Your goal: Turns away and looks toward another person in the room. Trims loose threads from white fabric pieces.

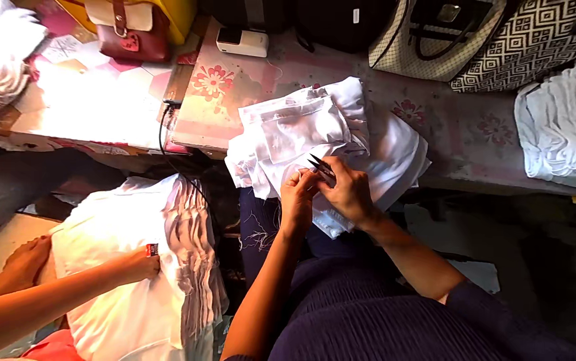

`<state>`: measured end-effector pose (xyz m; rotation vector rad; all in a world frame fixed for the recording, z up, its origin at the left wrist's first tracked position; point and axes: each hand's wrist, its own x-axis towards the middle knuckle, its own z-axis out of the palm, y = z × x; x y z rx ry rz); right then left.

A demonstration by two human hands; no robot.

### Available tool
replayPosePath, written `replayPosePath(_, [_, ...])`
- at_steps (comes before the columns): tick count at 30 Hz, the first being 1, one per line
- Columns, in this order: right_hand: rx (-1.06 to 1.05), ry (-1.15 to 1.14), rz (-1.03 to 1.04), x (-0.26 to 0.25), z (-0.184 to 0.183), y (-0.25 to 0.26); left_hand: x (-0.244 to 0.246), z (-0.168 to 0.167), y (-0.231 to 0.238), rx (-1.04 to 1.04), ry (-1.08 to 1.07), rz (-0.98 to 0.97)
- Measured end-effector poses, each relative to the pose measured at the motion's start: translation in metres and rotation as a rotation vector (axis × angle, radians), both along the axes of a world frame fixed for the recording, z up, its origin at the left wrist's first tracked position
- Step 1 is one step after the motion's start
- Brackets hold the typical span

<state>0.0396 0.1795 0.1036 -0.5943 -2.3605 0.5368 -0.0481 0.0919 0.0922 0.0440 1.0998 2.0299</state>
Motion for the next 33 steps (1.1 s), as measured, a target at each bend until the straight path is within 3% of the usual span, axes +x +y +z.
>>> replayPosePath(2, [-0.16,0.013,0.039,-0.003,0.004,0.001,-0.006,0.001,-0.002,-0.011,-0.002,0.023])
replayPosePath(5, [-0.631,0.047,0.152,0.007,0.01,0.009,-0.015,-0.005,-0.009,-0.009,-0.057,0.008])
replayPosePath(7, [-0.72,0.025,0.171,0.017,0.012,0.013,-0.015,-0.008,-0.008,0.005,-0.111,-0.019])
replayPosePath(13, [-0.136,-0.047,0.072,0.034,-0.003,0.01,-0.012,-0.001,-0.003,0.03,-0.257,-0.063])
replayPosePath(16, [0.036,-0.073,0.044,0.034,-0.008,0.009,-0.01,0.001,-0.002,0.033,-0.3,-0.064])
replayPosePath(33, [0.172,-0.097,-0.023,0.034,-0.011,0.006,-0.005,0.003,0.0,0.062,-0.379,-0.064])
